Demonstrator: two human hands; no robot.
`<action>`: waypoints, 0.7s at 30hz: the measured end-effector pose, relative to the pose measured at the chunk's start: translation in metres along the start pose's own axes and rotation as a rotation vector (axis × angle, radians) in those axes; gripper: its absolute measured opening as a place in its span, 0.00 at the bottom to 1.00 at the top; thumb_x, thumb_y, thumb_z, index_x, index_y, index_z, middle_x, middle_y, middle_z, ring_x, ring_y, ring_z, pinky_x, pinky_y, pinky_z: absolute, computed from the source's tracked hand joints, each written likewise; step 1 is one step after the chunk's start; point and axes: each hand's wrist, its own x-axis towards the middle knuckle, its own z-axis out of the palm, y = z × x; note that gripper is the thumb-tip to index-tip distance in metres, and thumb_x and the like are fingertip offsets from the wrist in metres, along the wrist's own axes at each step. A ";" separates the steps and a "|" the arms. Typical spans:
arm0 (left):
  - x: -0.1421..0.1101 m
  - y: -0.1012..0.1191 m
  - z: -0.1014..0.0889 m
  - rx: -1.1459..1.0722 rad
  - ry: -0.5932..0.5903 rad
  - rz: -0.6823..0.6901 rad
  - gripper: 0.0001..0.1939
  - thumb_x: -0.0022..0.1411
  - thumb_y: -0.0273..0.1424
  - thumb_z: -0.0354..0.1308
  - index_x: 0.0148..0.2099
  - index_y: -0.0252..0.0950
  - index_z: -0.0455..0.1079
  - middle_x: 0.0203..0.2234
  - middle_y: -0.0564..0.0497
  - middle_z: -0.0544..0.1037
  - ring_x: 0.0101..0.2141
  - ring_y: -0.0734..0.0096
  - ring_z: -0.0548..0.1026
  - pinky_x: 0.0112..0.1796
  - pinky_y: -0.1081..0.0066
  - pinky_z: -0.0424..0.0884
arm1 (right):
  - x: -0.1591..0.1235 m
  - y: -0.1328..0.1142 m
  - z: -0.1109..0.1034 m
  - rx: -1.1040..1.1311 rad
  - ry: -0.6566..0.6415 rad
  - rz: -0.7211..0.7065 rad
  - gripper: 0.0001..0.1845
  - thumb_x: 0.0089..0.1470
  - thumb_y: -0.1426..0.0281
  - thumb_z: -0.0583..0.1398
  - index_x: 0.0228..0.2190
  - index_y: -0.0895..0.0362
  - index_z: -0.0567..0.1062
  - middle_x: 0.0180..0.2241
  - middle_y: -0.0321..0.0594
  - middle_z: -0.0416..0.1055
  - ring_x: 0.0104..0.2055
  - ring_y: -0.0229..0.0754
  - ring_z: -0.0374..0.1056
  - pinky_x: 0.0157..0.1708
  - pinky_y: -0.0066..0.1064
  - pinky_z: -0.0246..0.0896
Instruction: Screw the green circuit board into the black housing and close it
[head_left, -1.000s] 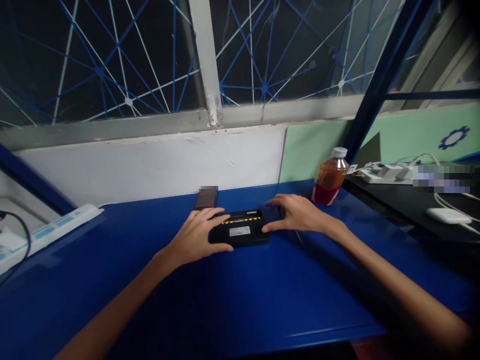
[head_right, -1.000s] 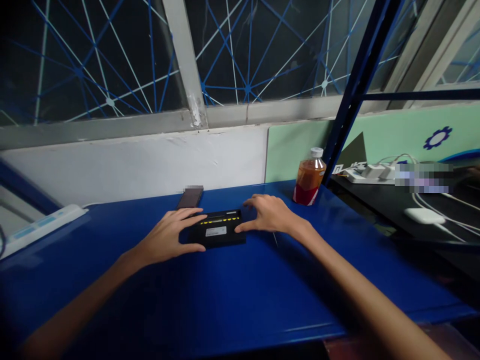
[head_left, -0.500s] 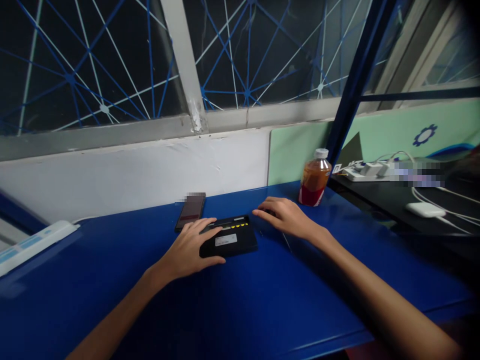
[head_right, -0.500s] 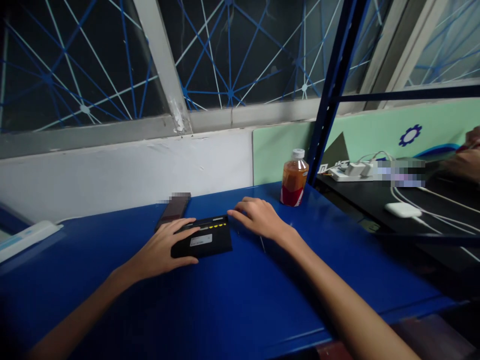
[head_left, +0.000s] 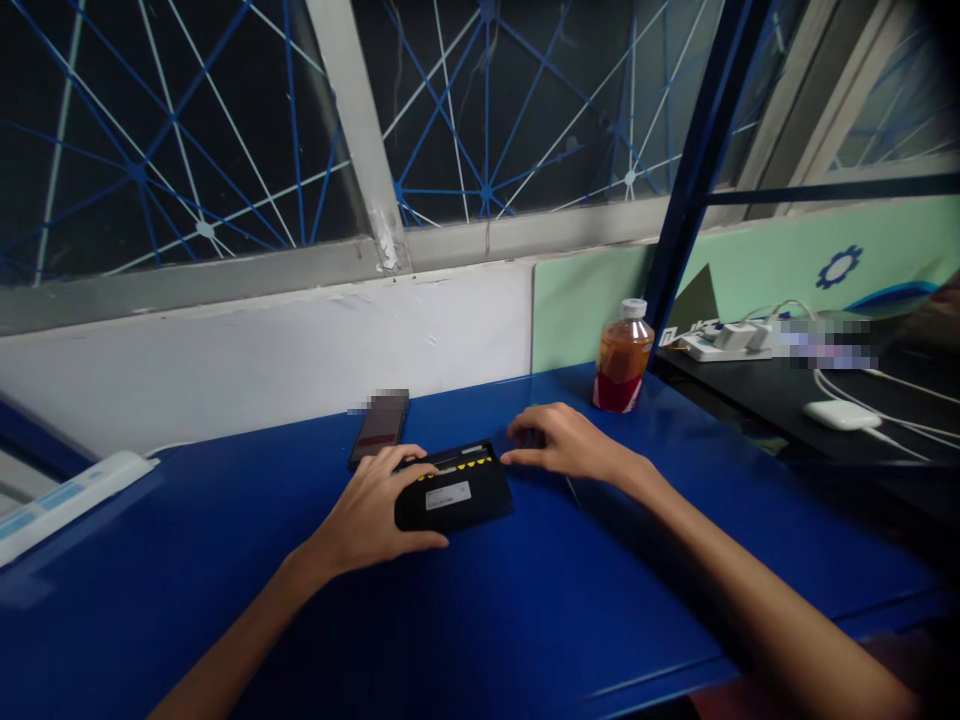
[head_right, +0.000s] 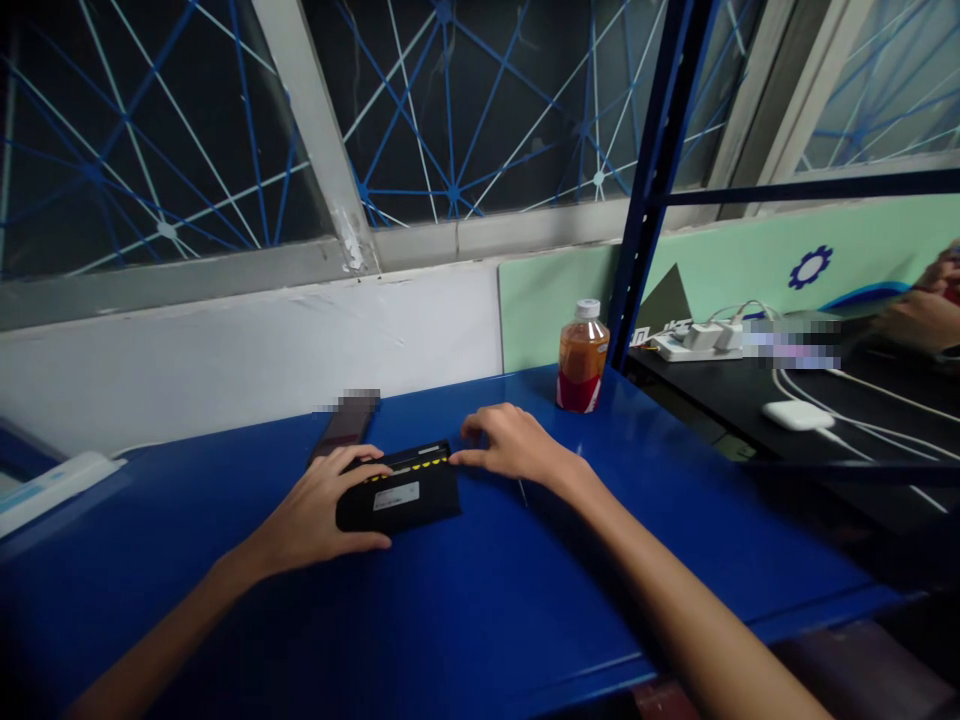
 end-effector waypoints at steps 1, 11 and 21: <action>0.000 0.001 0.000 0.002 -0.001 0.001 0.34 0.45 0.56 0.61 0.52 0.44 0.68 0.53 0.46 0.65 0.48 0.50 0.65 0.44 0.55 0.63 | 0.000 -0.001 0.000 0.006 -0.005 0.001 0.15 0.51 0.58 0.63 0.35 0.56 0.76 0.32 0.39 0.75 0.31 0.40 0.69 0.30 0.30 0.59; -0.005 -0.002 -0.031 0.144 -0.043 -0.005 0.34 0.43 0.61 0.58 0.46 0.46 0.72 0.51 0.46 0.67 0.49 0.49 0.65 0.45 0.54 0.60 | -0.008 -0.017 0.014 -0.091 -0.105 -0.138 0.41 0.35 0.40 0.62 0.45 0.56 0.74 0.43 0.45 0.68 0.33 0.45 0.68 0.31 0.36 0.61; -0.010 -0.003 -0.037 0.090 -0.130 -0.026 0.37 0.41 0.62 0.58 0.48 0.45 0.72 0.50 0.47 0.68 0.48 0.50 0.66 0.46 0.56 0.60 | -0.008 -0.017 0.022 -0.166 -0.090 -0.140 0.37 0.38 0.45 0.64 0.45 0.57 0.73 0.45 0.46 0.65 0.35 0.46 0.69 0.31 0.38 0.63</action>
